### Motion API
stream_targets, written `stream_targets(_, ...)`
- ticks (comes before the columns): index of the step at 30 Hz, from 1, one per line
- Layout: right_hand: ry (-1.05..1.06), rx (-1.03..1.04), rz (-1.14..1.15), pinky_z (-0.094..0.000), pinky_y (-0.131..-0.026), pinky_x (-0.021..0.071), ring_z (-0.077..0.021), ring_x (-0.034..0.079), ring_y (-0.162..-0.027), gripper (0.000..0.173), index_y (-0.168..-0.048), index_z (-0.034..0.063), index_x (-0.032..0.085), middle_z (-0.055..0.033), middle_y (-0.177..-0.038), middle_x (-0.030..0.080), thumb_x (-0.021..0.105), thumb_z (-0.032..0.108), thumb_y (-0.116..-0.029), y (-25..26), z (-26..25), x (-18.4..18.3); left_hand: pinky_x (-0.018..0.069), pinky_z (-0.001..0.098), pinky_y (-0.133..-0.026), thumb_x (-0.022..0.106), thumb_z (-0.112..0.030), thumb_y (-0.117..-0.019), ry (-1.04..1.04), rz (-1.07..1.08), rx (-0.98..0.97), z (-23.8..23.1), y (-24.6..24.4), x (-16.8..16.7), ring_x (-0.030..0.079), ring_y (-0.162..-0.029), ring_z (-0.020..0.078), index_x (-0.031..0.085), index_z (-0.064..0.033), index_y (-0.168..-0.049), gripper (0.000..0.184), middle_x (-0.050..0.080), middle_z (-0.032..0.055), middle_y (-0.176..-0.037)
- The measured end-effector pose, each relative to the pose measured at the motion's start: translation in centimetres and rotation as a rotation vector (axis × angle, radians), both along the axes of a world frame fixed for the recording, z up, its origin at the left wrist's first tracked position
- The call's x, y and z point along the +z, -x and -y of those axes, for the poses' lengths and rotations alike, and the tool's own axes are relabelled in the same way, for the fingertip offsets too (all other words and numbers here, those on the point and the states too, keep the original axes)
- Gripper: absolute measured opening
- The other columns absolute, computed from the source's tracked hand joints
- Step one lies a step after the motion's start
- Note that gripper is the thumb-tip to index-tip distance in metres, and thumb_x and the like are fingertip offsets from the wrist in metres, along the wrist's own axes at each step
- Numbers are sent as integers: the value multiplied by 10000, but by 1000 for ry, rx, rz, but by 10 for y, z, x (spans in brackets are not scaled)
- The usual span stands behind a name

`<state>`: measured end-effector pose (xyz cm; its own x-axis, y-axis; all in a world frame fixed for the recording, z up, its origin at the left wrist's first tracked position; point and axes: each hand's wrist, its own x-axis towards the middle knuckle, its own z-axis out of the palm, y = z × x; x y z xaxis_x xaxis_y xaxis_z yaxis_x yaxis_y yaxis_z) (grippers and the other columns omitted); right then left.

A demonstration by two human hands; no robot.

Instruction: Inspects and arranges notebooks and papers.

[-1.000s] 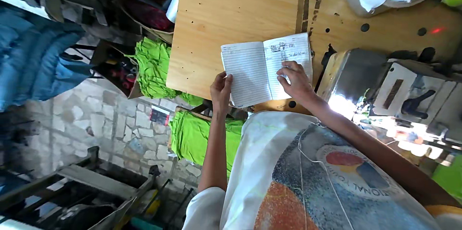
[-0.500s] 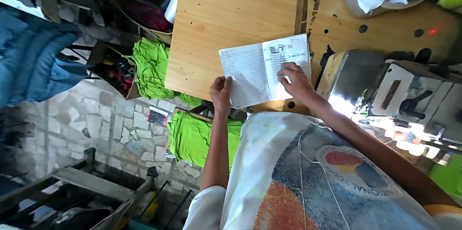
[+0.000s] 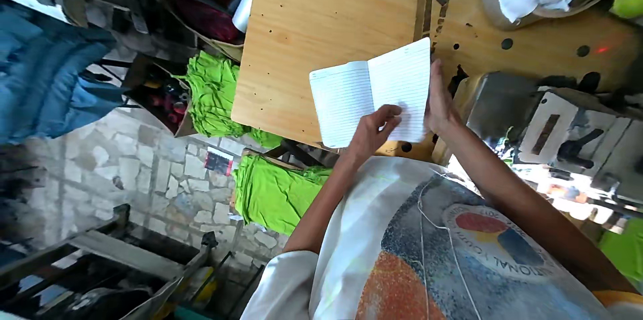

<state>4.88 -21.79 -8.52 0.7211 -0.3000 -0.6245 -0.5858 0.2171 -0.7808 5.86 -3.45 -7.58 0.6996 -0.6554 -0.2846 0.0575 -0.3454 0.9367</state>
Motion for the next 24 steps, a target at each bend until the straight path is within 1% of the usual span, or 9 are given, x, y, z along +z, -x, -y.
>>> stream_targets(1, 16, 9, 23, -430, -1190, 386, -170, 446, -1443, 815, -1600, 101, 345, -95, -1595, 439, 92, 650, -1054, -3, 5, 0, 559, 444, -965, 523, -90, -1060, -4, 35, -37, 2, 0, -4, 707, -1079, 288, 609, 72, -1298, 300, 682, 227, -1242)
stream_targets(2, 62, 3, 23, -437, -1179, 395, -182, 465, -1428, 821, -1573, 82, 396, -107, -1571, 470, 84, 640, -1057, -6, 9, 0, 564, 431, -949, 537, -67, -1049, -8, 37, -48, 2, 0, -3, 713, -1054, 279, 613, 73, -1286, 285, 687, 226, -1225)
stream_targets(4, 167, 7, -52, -483, -1107, 457, -214, 557, -1328, 750, -1445, 72, 552, -129, -1437, 585, 220, 631, -1069, -10, 12, 3, 570, 415, -910, 515, -38, -1049, -26, 23, 8, -2, -3, -3, 710, -1013, 271, 610, 70, -1277, 270, 689, 225, -1194)
stream_targets(6, 249, 62, -100, -510, -1053, 468, -249, 592, -1250, 649, -1339, 43, 615, -167, -1330, 625, 384, 584, -1065, -14, 13, 6, 576, 417, -917, 517, -39, -1038, -72, 184, 148, -6, -14, -24, 718, -1004, 277, 645, 78, -1231, 259, 709, 221, -1142)
stream_targets(8, 285, 111, -93, -512, -1049, 468, -257, 607, -1226, 565, -1343, 41, 614, -174, -1299, 642, 499, 513, -1054, -19, 13, 2, 519, 476, -1022, 536, -45, -1024, -186, 383, 227, -9, -30, -42, 666, -1159, 334, 658, 66, -1232, 265, 687, 219, -1237)
stream_targets(11, 362, 129, -100, -523, -973, 473, -280, 623, -1104, 495, -1226, -3, 646, -197, -1170, 654, 492, 444, -1077, -28, 12, -4, 410, 536, -1124, 530, -65, -1021, -368, 628, 177, -5, -52, -60, 521, -1377, 376, 649, -13, -1326, 332, 571, 174, -1469)
stream_targets(16, 457, 153, -228, -536, -913, 456, -310, 608, -1031, 427, -1098, -61, 662, -235, -1090, 640, 489, 329, -1092, -31, 11, 0, 254, 532, -1226, 393, -224, -1101, -544, 831, 134, -2, -61, -109, 371, -1505, 326, 493, -76, -1526, 460, 436, 132, -1602)
stream_targets(21, 326, 70, -361, -577, -1004, 450, -368, 577, -1201, 452, -1220, -53, 641, -268, -1274, 604, 505, 354, -1081, -5, 5, -11, 245, 514, -1225, 359, -255, -1108, -588, 896, 191, 0, -56, -121, 362, -1514, 288, 499, -109, -1530, 468, 429, 93, -1613)
stream_targets(24, 224, -4, -388, -557, -905, 514, -342, 620, -1110, 474, -1237, 12, 628, -228, -1227, 621, 502, 433, -1059, 15, -4, -11, 245, 503, -1225, 349, -252, -1111, -609, 897, 187, 1, -54, -120, 354, -1518, 278, 491, -110, -1535, 469, 417, 88, -1621)
